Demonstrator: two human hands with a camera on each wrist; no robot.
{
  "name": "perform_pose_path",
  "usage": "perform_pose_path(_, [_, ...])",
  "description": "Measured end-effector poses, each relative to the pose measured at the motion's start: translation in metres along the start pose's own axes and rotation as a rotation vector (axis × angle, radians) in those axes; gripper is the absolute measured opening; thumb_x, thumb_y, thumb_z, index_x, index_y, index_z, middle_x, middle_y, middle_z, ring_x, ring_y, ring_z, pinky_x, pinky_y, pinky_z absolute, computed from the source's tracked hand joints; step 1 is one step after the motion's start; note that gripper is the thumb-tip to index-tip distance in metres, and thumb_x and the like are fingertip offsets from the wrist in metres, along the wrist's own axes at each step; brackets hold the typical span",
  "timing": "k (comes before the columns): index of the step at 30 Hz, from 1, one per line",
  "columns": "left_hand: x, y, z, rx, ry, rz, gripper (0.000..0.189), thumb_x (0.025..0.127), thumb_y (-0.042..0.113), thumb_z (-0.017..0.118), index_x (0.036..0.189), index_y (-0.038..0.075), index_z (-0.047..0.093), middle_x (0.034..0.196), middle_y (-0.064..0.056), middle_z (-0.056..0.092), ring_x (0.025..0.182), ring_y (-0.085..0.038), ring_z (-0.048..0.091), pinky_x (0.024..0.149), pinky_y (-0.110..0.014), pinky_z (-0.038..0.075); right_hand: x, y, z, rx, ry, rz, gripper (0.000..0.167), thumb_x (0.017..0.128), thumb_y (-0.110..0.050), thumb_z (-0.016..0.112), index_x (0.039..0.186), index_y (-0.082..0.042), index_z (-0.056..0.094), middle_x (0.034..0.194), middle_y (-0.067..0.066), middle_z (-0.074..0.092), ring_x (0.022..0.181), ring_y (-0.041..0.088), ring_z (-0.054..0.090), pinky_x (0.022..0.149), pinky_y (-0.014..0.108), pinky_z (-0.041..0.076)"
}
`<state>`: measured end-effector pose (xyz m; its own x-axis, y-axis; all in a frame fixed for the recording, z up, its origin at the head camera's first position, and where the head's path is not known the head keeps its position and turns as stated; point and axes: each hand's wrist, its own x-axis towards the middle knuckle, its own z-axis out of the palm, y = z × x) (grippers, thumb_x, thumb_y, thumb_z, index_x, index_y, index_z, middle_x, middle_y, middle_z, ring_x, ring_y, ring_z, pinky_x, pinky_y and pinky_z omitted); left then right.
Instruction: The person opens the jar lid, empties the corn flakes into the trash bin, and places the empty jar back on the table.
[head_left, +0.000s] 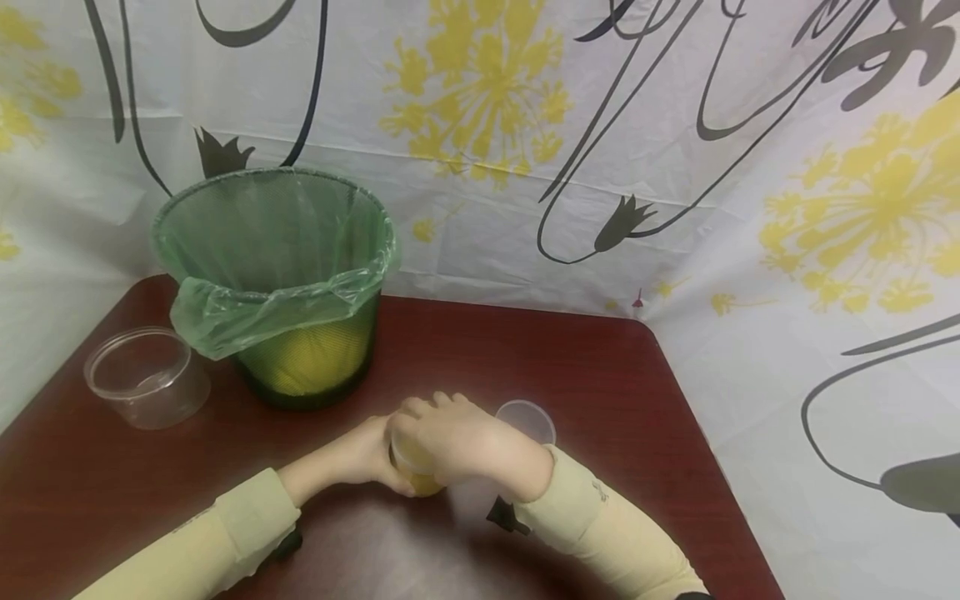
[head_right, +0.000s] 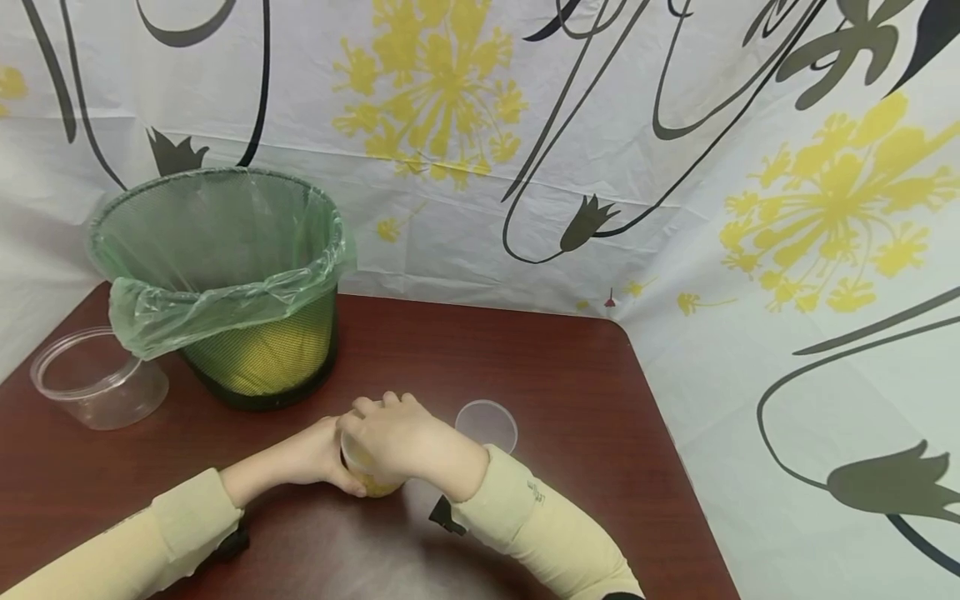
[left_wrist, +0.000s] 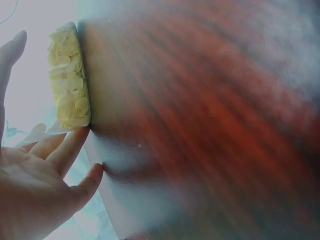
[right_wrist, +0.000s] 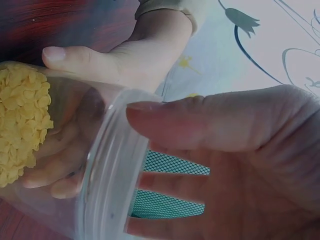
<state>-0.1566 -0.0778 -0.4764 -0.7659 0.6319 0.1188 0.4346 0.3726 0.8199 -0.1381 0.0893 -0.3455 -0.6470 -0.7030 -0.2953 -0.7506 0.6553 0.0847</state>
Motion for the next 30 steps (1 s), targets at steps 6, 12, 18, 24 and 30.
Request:
perform_pose_path(6, [0.001, 0.0, 0.001, 0.046, -0.01, -0.01, 0.08, 0.056, 0.035, 0.091, 0.12, 0.003, 0.056, 0.106, 0.001, 0.064, 0.095, -0.014, 0.06, 0.085, -0.034, 0.048, 0.006, -0.008, 0.0, -0.017, 0.11, 0.162, 0.063, 0.075, -0.049, 0.07, 0.128, -0.021, 0.052, 0.116, 0.002, 0.055, 0.098, 0.026, 0.055, 0.077, 0.038, 0.048])
perform_pose_path(12, [0.001, 0.001, 0.0, 0.034, -0.016, 0.019, 0.099, 0.058, 0.034, 0.091, 0.138, 0.003, 0.041, 0.113, -0.005, 0.063, 0.1, -0.019, 0.06, 0.086, -0.036, 0.049, 0.007, -0.012, 0.0, -0.089, 0.176, 0.362, 0.07, 0.077, -0.069, 0.061, 0.111, -0.009, 0.057, 0.089, 0.007, 0.057, 0.077, 0.024, 0.06, 0.06, 0.035, 0.05])
perform_pose_path(18, [0.002, 0.001, -0.001, -0.002, -0.024, 0.013, 0.104, 0.058, 0.032, 0.092, 0.144, 0.009, 0.036, 0.115, 0.0, 0.063, 0.097, -0.012, 0.06, 0.084, -0.032, 0.05, 0.009, -0.016, 0.002, 0.026, 0.073, 0.47, 0.086, 0.07, -0.075, 0.062, 0.117, -0.003, 0.057, 0.093, 0.01, 0.058, 0.078, 0.021, 0.063, 0.058, 0.034, 0.053])
perform_pose_path(24, [0.003, 0.001, 0.0, -0.01, -0.011, 0.029, 0.105, 0.057, 0.031, 0.092, 0.144, 0.008, 0.037, 0.115, 0.001, 0.062, 0.098, -0.012, 0.059, 0.086, -0.032, 0.049, 0.009, -0.016, 0.006, 0.025, 0.05, 0.473, 0.084, 0.072, -0.072, 0.063, 0.119, -0.003, 0.057, 0.095, 0.01, 0.059, 0.082, 0.021, 0.062, 0.061, 0.034, 0.052])
perform_pose_path(30, [0.002, 0.003, 0.0, -0.023, 0.001, 0.018, 0.103, 0.055, 0.027, 0.092, 0.142, 0.01, 0.039, 0.114, 0.002, 0.062, 0.1, -0.015, 0.059, 0.086, -0.034, 0.049, 0.009, -0.015, 0.005, 0.02, 0.035, 0.432, 0.072, 0.074, -0.066, 0.065, 0.112, -0.005, 0.057, 0.09, 0.007, 0.055, 0.075, 0.02, 0.06, 0.056, 0.032, 0.05])
